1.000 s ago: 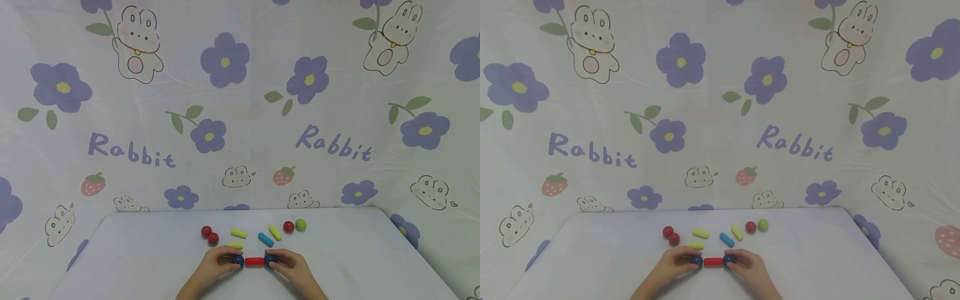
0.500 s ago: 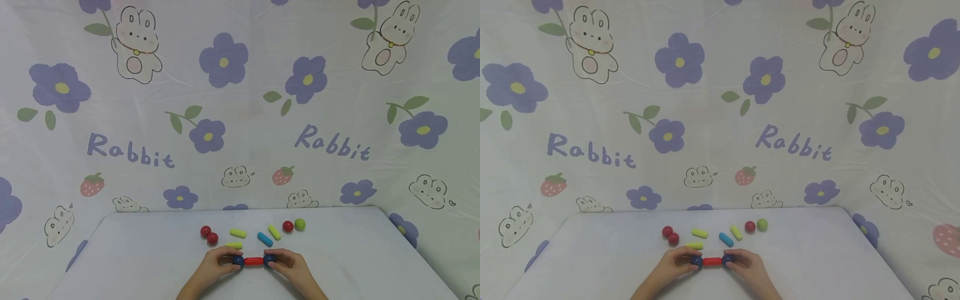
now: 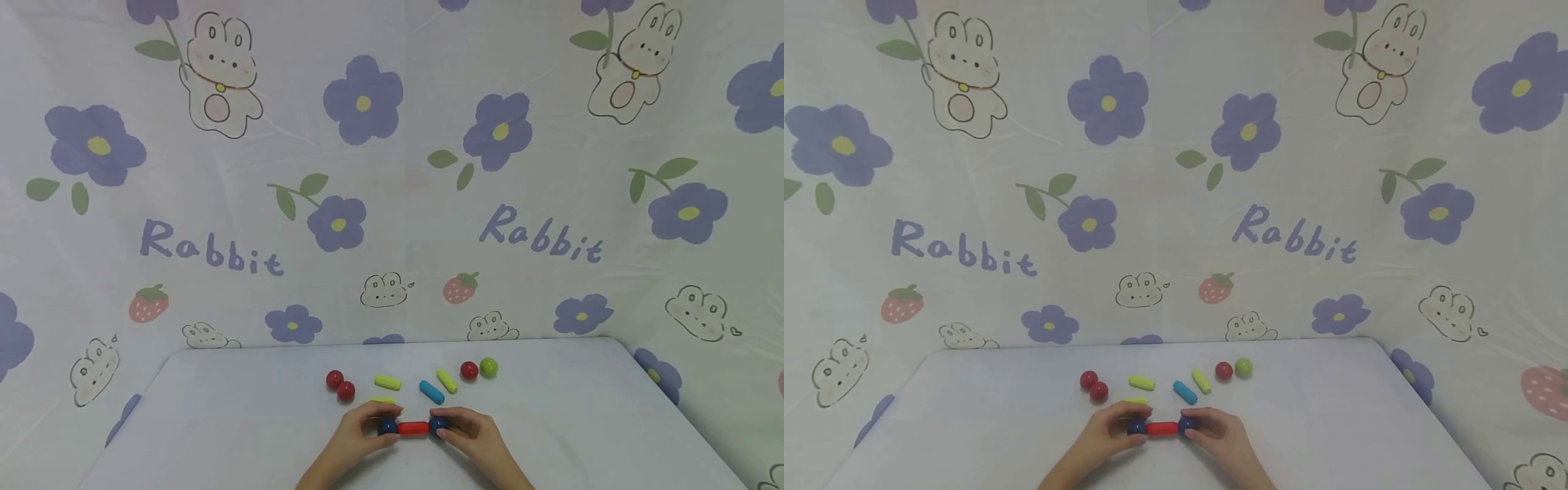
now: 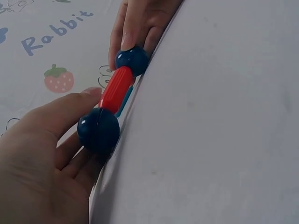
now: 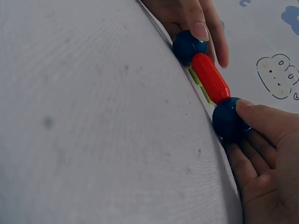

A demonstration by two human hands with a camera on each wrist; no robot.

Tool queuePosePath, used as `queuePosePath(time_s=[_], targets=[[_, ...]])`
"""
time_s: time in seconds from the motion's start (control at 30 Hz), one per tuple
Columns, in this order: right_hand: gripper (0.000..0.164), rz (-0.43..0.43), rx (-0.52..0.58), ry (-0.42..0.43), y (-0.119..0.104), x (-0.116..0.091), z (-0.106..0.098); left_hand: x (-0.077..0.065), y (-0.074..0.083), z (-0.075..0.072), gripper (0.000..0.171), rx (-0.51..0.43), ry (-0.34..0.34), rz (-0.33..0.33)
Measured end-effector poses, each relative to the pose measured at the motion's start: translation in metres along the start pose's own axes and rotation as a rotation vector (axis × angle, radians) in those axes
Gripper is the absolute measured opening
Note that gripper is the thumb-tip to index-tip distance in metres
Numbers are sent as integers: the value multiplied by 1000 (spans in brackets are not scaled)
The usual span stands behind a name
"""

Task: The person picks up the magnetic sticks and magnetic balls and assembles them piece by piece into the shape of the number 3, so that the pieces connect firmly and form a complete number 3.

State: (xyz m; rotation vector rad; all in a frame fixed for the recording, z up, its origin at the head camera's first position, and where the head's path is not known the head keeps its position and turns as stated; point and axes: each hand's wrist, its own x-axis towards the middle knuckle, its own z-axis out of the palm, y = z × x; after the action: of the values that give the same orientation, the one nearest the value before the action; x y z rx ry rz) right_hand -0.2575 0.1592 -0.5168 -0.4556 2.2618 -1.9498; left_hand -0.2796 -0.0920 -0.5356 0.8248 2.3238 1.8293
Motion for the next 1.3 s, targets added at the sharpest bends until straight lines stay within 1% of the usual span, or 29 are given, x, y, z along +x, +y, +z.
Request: queuePosePath(time_s=[0.07,0.13,0.27,0.33,0.47,0.53,0.73,0.83,0.93,1.03,1.13,1.3], targets=[[35,-3,-3,-2,-1,0,0,2,-5,2,44,5,5,-22],[35,-4,-9,-2,-1,0,1,3,-8,4,44,7,11,-31],[35,-6,-9,1,-3,-1,1,5,-8,7,43,8,25,-18],[35,-6,-16,5,-3,-2,2,4,-2,9,41,6,30,-15],[34,-7,-29,7,-4,-2,2,2,20,11,38,24,31,-38],[34,-8,-29,5,-3,-2,1,2,27,12,38,42,34,-44],[34,-7,-16,-2,-3,-2,2,4,29,16,36,64,45,-44],[34,-11,-9,-6,-3,-2,1,4,30,18,36,64,50,-57],[34,-15,-3,-7,-2,-2,1,5,32,21,34,58,69,-72],[34,-17,7,-13,-1,-2,1,6,32,24,31,58,85,-91],[35,-18,21,-17,1,-1,1,8,28,27,29,63,90,-95],[35,-11,15,-15,0,-1,0,12,8,30,28,75,84,-95]])
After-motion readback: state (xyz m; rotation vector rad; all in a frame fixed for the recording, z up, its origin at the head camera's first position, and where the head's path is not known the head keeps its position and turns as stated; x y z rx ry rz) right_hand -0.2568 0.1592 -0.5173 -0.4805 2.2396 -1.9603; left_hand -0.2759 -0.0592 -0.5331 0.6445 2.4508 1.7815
